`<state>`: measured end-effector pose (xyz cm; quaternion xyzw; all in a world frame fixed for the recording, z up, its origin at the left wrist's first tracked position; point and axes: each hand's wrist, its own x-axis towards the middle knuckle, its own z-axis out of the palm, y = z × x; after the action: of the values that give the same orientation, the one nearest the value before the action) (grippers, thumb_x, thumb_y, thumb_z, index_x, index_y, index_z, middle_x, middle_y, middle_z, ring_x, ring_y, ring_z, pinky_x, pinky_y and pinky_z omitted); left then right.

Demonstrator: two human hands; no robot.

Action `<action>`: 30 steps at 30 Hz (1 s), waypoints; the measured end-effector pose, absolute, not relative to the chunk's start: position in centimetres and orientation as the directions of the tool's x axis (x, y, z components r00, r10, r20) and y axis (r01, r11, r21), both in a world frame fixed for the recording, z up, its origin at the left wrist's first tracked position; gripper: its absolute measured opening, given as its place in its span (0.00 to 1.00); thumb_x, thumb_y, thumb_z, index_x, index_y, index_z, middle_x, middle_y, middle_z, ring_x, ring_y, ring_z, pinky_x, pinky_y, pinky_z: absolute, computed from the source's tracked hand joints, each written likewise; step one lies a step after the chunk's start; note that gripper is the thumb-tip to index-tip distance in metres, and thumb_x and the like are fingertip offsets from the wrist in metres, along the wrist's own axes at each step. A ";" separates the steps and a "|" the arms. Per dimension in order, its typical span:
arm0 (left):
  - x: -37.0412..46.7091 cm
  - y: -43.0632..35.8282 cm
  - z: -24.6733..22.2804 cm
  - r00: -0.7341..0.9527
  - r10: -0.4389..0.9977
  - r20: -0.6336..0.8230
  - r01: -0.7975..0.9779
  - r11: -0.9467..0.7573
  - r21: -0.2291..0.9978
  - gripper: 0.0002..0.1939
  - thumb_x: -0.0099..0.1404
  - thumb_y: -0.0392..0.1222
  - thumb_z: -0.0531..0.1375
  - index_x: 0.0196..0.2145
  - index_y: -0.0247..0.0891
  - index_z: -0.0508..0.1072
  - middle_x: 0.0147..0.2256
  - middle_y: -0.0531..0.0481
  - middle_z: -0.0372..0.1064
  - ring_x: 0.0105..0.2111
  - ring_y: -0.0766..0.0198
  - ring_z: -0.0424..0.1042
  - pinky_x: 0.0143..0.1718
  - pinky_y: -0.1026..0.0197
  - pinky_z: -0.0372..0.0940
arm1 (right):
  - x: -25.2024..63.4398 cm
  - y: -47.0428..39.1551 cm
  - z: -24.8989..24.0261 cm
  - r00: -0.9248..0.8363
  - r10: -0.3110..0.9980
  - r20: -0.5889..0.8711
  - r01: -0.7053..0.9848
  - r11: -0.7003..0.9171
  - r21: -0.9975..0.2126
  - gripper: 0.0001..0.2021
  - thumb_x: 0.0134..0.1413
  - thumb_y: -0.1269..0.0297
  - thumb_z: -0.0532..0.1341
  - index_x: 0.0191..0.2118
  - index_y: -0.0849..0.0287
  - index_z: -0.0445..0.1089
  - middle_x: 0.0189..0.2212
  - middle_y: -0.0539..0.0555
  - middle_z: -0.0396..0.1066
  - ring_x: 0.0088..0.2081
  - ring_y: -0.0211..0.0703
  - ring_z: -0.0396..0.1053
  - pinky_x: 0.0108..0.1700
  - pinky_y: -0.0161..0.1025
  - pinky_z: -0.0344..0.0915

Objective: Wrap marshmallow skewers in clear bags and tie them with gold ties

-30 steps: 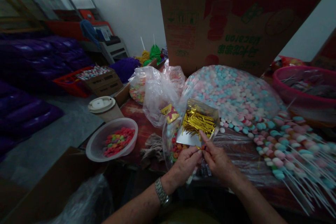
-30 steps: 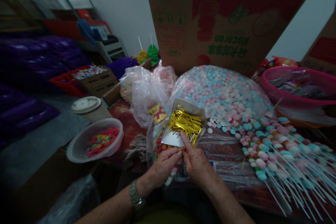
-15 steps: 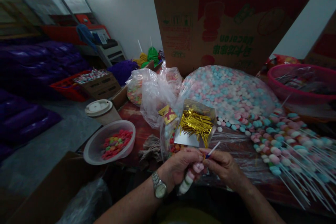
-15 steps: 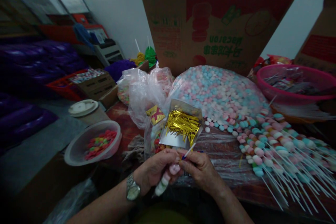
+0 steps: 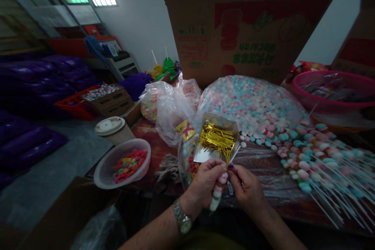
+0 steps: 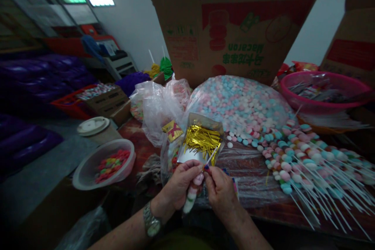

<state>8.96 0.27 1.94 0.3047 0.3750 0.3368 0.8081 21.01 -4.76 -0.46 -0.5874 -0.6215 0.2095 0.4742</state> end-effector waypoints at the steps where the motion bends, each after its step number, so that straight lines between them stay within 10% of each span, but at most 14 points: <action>1: 8.9 0.2 1.9 0.500 0.783 -0.369 -0.305 0.559 0.771 0.16 0.47 0.46 0.66 0.28 0.35 0.65 0.16 0.60 0.58 0.14 0.77 0.54 0.15 0.73 0.52 | 21.2 -4.7 -0.4 0.137 0.928 0.346 0.546 0.221 -0.808 0.08 0.57 0.65 0.52 0.31 0.57 0.68 0.25 0.52 0.71 0.29 0.41 0.69 0.31 0.34 0.62; 12: 9.4 -0.3 1.0 0.387 0.887 -0.250 -0.082 0.304 0.949 0.15 0.55 0.53 0.59 0.24 0.37 0.64 0.15 0.60 0.53 0.14 0.74 0.52 0.15 0.69 0.49 | 21.4 -4.0 -1.7 -0.182 0.787 0.589 0.858 0.420 -0.296 0.13 0.58 0.73 0.47 0.24 0.59 0.62 0.20 0.51 0.64 0.23 0.38 0.62 0.27 0.34 0.56; 16: 8.2 -1.2 1.9 0.291 0.955 -0.051 0.109 0.019 0.994 0.24 0.52 0.55 0.62 0.43 0.38 0.69 0.25 0.51 0.66 0.25 0.66 0.65 0.26 0.65 0.59 | 23.1 -3.6 1.0 0.025 0.736 0.677 0.845 0.347 -0.407 0.11 0.57 0.72 0.50 0.25 0.57 0.60 0.18 0.48 0.61 0.21 0.36 0.61 0.26 0.33 0.55; 20: 6.9 -0.2 3.9 0.611 0.664 -0.431 0.098 0.477 0.873 0.38 0.55 0.69 0.49 0.53 0.37 0.59 0.20 0.51 0.67 0.17 0.62 0.65 0.19 0.64 0.57 | 21.3 -5.0 3.0 -0.022 0.690 0.724 0.783 0.462 -0.417 0.07 0.53 0.74 0.52 0.29 0.59 0.63 0.23 0.52 0.67 0.26 0.39 0.64 0.30 0.35 0.58; 24: 4.6 2.2 7.1 0.635 0.721 -0.278 -0.320 0.573 0.755 0.38 0.52 0.74 0.43 0.45 0.42 0.67 0.20 0.51 0.68 0.21 0.61 0.69 0.27 0.59 0.63 | 18.8 -5.8 2.0 -0.010 0.945 0.328 0.457 0.296 -0.839 0.10 0.52 0.71 0.51 0.22 0.58 0.60 0.18 0.48 0.61 0.21 0.36 0.60 0.23 0.33 0.53; 27: 3.3 2.5 7.4 0.797 0.532 -0.285 -0.057 0.538 0.841 0.38 0.50 0.75 0.45 0.30 0.37 0.75 0.16 0.47 0.67 0.20 0.56 0.70 0.29 0.53 0.65 | 19.1 -5.1 1.4 0.237 0.970 -0.054 0.041 -0.066 -0.997 0.13 0.52 0.62 0.52 0.19 0.57 0.55 0.13 0.43 0.51 0.15 0.32 0.49 0.17 0.31 0.46; 30: 4.1 1.4 5.9 0.741 0.611 -0.279 0.095 0.315 0.944 0.25 0.53 0.62 0.58 0.28 0.36 0.77 0.26 0.43 0.73 0.33 0.53 0.72 0.42 0.52 0.64 | 19.0 -4.9 2.1 0.269 0.955 -0.126 -0.156 -0.086 -0.984 0.14 0.49 0.55 0.57 0.21 0.58 0.60 0.14 0.43 0.53 0.17 0.31 0.49 0.18 0.30 0.46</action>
<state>4.11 1.37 5.89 0.5591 0.3160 0.1728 0.7468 19.01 -4.86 2.08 -0.5546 -0.3602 0.4854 0.5719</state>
